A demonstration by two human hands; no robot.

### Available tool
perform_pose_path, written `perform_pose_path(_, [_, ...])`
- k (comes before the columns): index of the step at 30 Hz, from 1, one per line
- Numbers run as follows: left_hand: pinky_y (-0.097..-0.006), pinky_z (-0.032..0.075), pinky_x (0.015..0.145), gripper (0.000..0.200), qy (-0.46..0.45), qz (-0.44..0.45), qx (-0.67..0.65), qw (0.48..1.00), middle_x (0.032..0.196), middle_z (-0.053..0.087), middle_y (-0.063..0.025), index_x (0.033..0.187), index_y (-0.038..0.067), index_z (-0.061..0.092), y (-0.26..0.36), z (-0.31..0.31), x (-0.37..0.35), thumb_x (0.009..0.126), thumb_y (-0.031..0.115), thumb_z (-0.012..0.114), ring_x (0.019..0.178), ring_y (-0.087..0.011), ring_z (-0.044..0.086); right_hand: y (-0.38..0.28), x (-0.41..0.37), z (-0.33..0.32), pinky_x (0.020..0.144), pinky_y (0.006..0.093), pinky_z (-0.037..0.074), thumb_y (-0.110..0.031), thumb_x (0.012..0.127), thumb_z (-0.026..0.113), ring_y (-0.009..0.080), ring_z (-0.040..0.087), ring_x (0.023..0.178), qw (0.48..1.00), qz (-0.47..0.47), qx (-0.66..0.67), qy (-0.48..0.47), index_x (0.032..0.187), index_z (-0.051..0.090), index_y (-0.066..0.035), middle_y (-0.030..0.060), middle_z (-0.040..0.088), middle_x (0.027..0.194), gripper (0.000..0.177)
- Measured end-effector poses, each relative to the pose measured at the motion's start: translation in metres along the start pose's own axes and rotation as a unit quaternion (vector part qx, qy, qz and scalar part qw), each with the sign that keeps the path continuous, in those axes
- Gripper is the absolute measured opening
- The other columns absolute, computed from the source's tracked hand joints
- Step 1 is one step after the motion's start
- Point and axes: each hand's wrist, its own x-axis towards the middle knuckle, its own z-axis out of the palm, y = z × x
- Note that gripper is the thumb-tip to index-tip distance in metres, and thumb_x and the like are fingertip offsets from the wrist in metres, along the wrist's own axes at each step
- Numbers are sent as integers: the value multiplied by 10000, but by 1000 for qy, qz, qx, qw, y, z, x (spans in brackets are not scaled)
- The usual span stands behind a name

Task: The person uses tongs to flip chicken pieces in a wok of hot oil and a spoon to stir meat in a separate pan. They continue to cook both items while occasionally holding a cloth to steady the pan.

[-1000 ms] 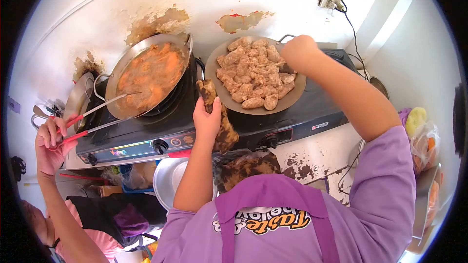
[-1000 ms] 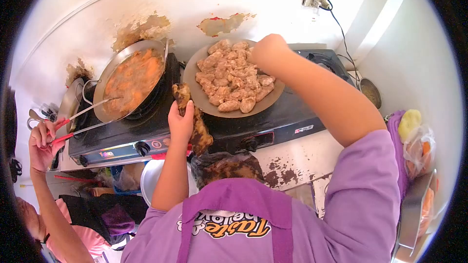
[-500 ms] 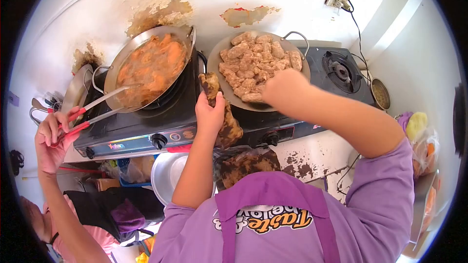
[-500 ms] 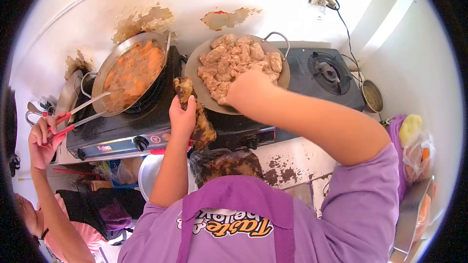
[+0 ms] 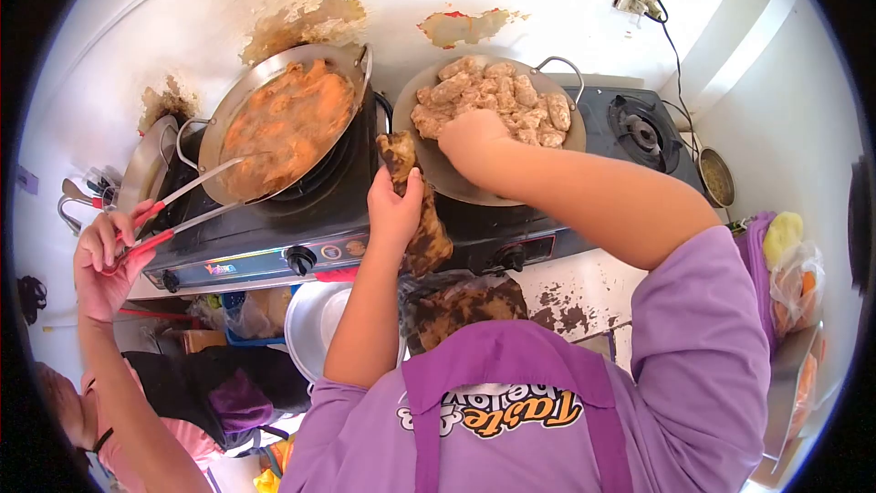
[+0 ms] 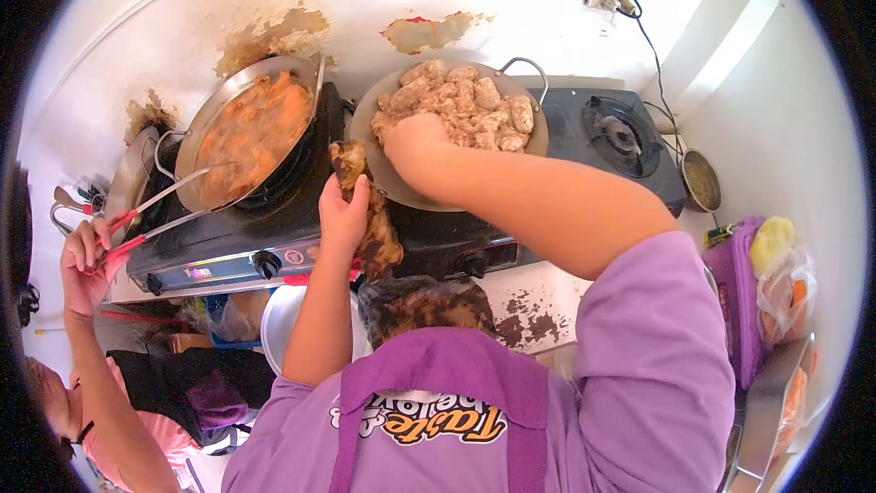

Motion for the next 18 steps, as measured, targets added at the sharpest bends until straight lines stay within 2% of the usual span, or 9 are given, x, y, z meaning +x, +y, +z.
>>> perform_pose_path(4, [-257,418,757,223,7,-15,-13,1000,912,598,-86,993,-44,517,6,1,-1,814,88,537,821,-121,533,36,-15,-16,628,346,500,-74,653,618,255,618,785,998,44,35,17,784,644,-73,101,633,785,134])
perform_pose_path(6, [-256,420,750,220,3,-22,-9,1000,904,600,-87,985,-44,518,5,0,-1,813,92,538,815,-122,535,55,-26,-27,630,362,495,-64,663,587,277,610,777,995,82,54,19,794,632,-84,119,621,760,139])
perform_pose_path(10, [-263,426,738,217,13,-10,-5,1000,895,606,-96,972,-41,521,-1,1,0,811,102,541,799,-129,545,93,-32,-25,624,367,483,-77,678,559,271,604,743,992,122,31,14,791,630,-103,110,615,743,136])
perform_pose_path(13, [-267,429,732,221,19,-6,12,1000,887,609,-101,972,-41,521,-1,1,0,810,108,543,790,-134,551,113,-39,-27,646,361,490,-67,656,555,255,606,783,986,150,77,-8,802,628,-70,95,628,814,163])
perform_pose_path(18, [-266,429,734,225,19,-14,2,1000,886,609,-98,976,-39,522,-1,2,0,810,110,544,792,-132,551,123,-47,-31,635,360,491,-97,664,557,245,613,758,978,200,63,-18,824,635,-91,82,632,787,179])
